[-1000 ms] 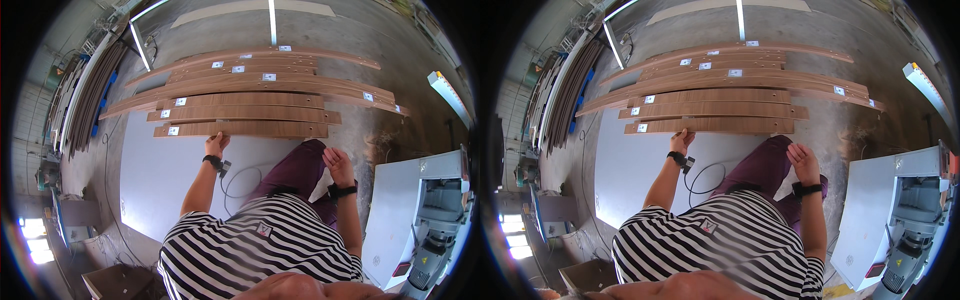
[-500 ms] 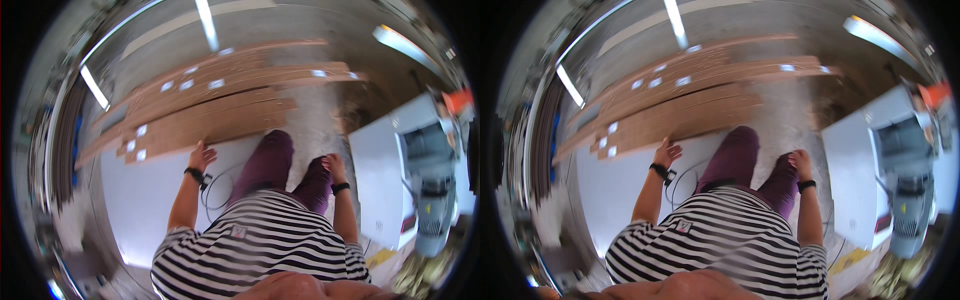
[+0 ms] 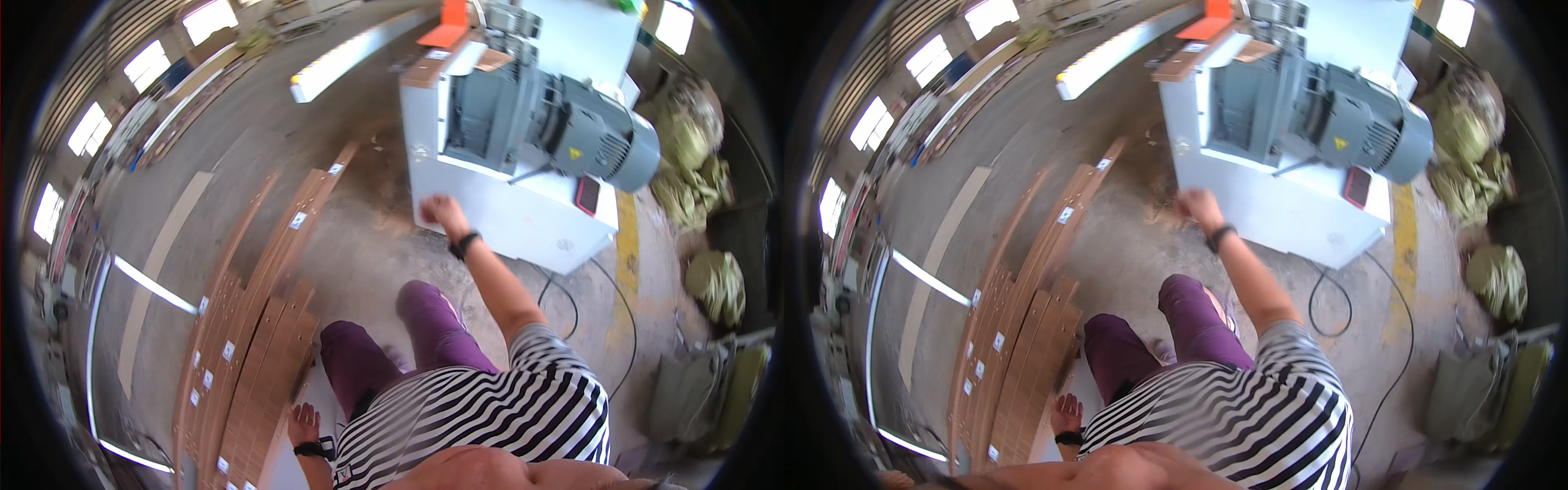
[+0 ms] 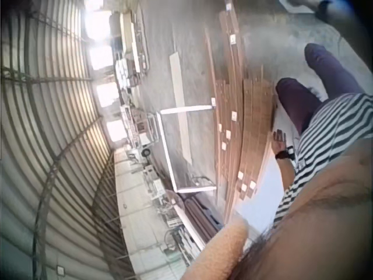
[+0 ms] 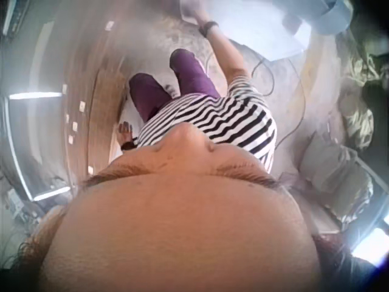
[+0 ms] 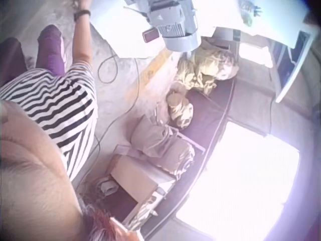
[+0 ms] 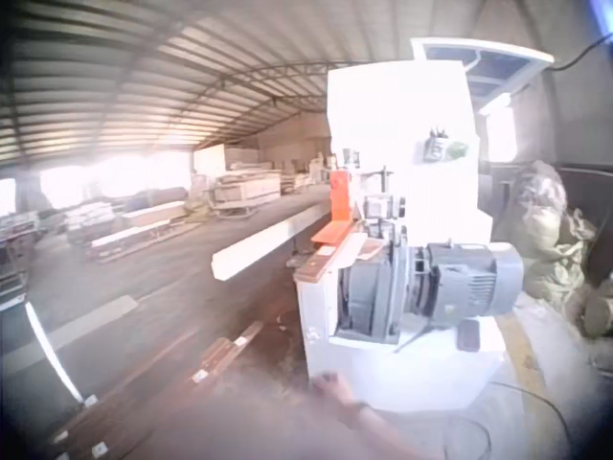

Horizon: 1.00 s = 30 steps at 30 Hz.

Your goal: Operating a wood processing machine by feeding wooden boards through it and inspecting them in a manufacturing setting.

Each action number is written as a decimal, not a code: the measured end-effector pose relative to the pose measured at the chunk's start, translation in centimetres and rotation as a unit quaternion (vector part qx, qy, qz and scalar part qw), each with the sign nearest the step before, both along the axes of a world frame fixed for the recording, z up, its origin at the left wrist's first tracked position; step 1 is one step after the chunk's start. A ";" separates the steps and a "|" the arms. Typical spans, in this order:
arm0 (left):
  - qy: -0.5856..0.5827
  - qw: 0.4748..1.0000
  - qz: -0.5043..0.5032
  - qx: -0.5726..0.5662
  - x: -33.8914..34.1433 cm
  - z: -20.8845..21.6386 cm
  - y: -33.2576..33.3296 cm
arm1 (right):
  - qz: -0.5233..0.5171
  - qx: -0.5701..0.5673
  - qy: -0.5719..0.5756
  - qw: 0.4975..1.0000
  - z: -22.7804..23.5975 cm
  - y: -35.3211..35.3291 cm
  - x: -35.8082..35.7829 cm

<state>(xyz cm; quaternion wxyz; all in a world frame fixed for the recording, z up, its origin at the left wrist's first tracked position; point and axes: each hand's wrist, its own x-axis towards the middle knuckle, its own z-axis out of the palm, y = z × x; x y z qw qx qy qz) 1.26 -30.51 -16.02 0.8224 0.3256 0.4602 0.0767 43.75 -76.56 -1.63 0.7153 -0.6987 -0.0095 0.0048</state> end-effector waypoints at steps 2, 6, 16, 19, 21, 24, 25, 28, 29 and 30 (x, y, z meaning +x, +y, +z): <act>0.001 1.000 0.009 -0.008 -0.3 0.6 -0.2 | -0.045 0.047 -0.065 0.996 5.3 -0.6 3.7; -0.002 1.000 -0.020 0.005 0.5 1.2 -1.4 | -0.013 0.272 -0.047 0.961 13.7 -0.5 9.3; -0.027 0.920 -0.292 0.260 1.4 1.0 -3.8 | -0.061 0.309 -0.069 0.947 19.8 2.4 13.2; 0.031 0.951 -0.250 0.179 3.1 4.3 -6.4 | -0.126 0.191 -0.119 0.966 19.7 0.5 14.3; 0.011 0.953 -0.248 0.173 3.2 4.9 -6.7 | -0.170 0.166 -0.096 0.967 20.5 -0.1 13.8; 0.002 0.946 -0.260 0.195 3.3 5.6 -7.4 | -0.100 0.162 -0.057 0.980 21.1 0.3 10.9; 0.004 0.935 -0.274 0.224 3.6 5.8 -7.7 | -0.082 0.157 -0.050 0.983 21.1 0.5 10.4; 0.007 0.925 -0.285 0.250 4.7 6.5 -8.2 | 0.027 0.211 -0.032 0.977 20.9 0.0 8.3; 0.003 0.927 -0.283 0.247 5.4 6.9 -8.5 | 0.057 0.226 -0.020 0.972 20.7 -0.2 8.1; -0.010 0.926 -0.284 0.247 6.0 7.5 -8.7 | 0.095 0.233 -0.014 0.968 20.8 -0.1 7.3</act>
